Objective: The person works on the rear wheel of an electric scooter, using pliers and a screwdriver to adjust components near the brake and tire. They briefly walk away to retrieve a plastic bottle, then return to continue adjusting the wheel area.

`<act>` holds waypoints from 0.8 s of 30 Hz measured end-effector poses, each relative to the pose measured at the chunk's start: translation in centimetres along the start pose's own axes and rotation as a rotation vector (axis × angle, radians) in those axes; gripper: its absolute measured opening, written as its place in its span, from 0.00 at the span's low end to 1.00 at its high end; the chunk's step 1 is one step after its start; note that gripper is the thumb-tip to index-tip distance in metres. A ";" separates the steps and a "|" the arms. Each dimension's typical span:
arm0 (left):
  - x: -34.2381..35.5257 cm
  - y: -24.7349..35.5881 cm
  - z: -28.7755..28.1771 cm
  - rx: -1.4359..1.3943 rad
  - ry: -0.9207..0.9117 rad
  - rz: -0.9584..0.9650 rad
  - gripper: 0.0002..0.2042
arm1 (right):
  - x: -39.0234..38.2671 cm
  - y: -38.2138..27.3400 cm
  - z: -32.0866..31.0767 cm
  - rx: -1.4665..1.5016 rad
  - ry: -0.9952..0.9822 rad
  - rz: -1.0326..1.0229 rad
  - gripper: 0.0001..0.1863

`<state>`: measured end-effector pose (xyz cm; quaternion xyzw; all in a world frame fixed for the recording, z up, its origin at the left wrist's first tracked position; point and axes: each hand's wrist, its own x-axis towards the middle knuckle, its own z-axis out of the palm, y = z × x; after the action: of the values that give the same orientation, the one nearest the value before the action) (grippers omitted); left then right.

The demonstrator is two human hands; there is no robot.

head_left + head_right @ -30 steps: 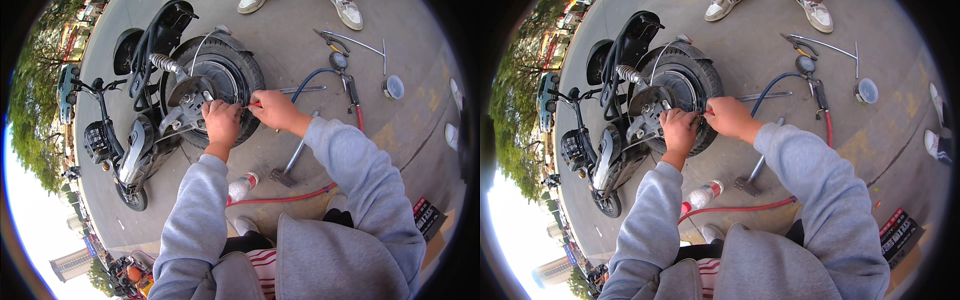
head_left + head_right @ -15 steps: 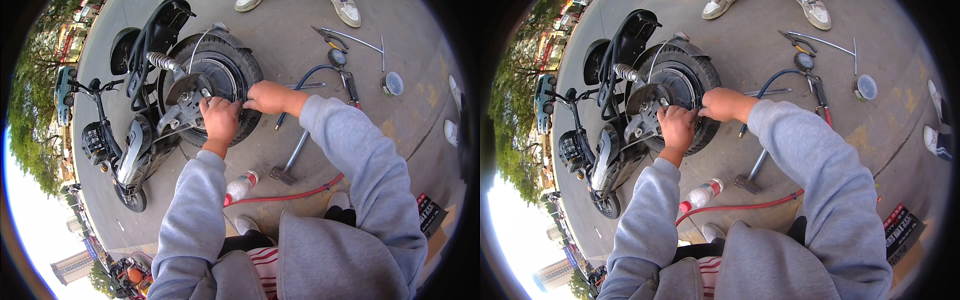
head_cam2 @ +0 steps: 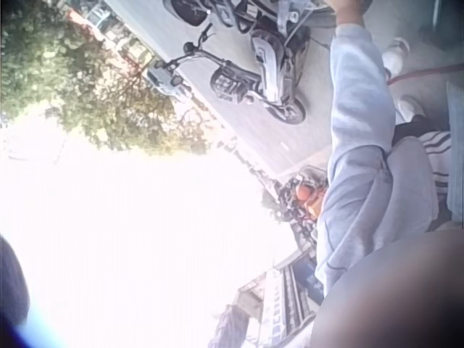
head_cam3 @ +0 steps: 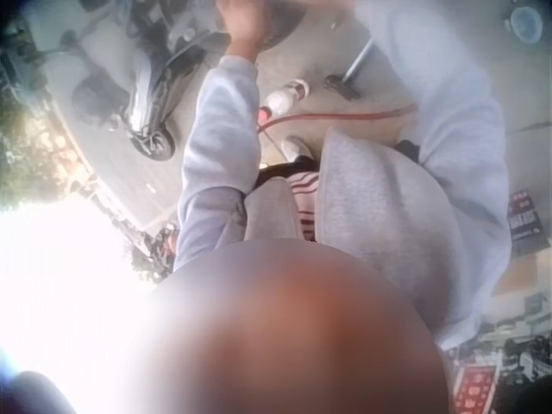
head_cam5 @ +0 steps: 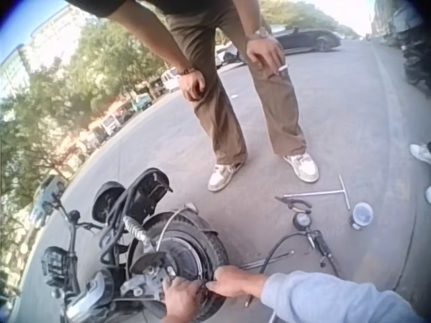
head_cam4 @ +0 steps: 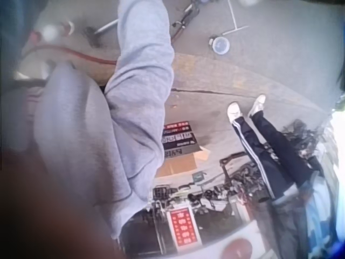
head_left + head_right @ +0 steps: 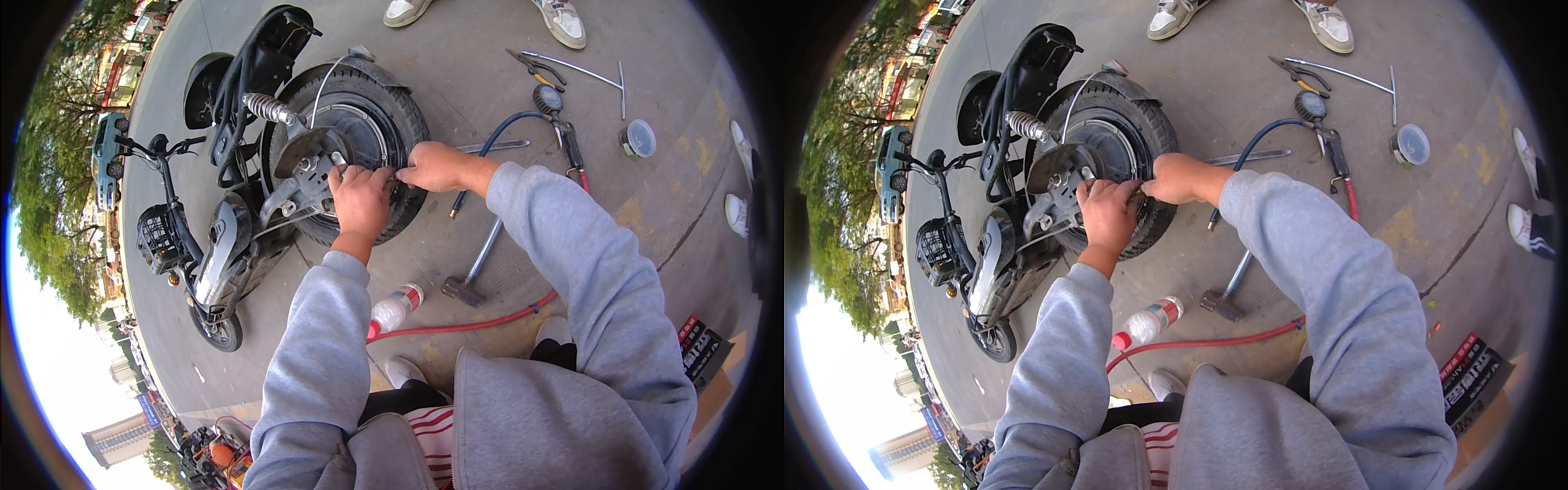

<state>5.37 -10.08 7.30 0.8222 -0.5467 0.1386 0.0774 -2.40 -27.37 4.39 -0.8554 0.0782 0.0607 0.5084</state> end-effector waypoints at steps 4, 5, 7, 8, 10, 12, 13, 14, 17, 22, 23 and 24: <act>0.0 -0.2 0.0 0.002 -0.003 0.033 0.05 | -0.1 0.1 0.4 -0.437 0.140 -0.321 0.12; 0.0 -0.2 0.0 0.007 -0.004 0.036 0.05 | -0.5 0.1 0.5 -0.587 0.204 -0.435 0.09; -0.1 -0.2 -0.1 0.016 -0.018 0.030 0.05 | -1.4 0.2 0.9 -0.747 0.317 -0.571 0.05; 0.0 -0.2 -0.1 0.021 -0.028 0.034 0.04 | -1.8 0.3 1.0 -0.757 0.367 -0.593 0.04; 0.0 -0.2 -0.3 -0.008 -0.026 0.031 0.04 | -2.3 0.3 1.3 -0.722 0.425 -0.579 0.02; 0.1 -0.2 -0.4 -0.014 -0.044 0.035 0.03 | -2.5 0.0 1.6 -0.635 0.435 -0.496 0.03; 0.1 -0.2 -0.4 -0.005 -0.055 0.036 0.03 | -2.6 -0.2 1.7 -0.595 0.460 -0.495 0.03; 0.1 -0.2 -0.4 0.002 -0.073 0.027 0.03 | -2.7 -0.4 1.8 -0.561 0.479 -0.486 0.05; 0.1 -0.1 -0.4 0.000 -0.055 0.026 0.04 | -3.3 -1.1 1.6 -0.422 0.552 -0.286 0.11; 0.1 -0.2 -0.3 -0.007 -0.038 0.039 0.05 | -3.5 -0.8 0.4 -0.104 0.371 0.014 0.20; 0.1 -0.2 -0.3 -0.015 -0.046 0.031 0.05 | -3.5 -0.7 0.5 -0.046 0.381 -0.024 0.19; 0.1 -0.2 -0.4 -0.022 -0.055 0.024 0.05 | -3.4 -0.6 0.7 -0.003 0.404 -0.048 0.18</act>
<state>5.50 -9.98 7.66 0.8180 -0.5601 0.1106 0.0698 -5.64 -26.27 5.20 -0.8525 0.1580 -0.1241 0.4826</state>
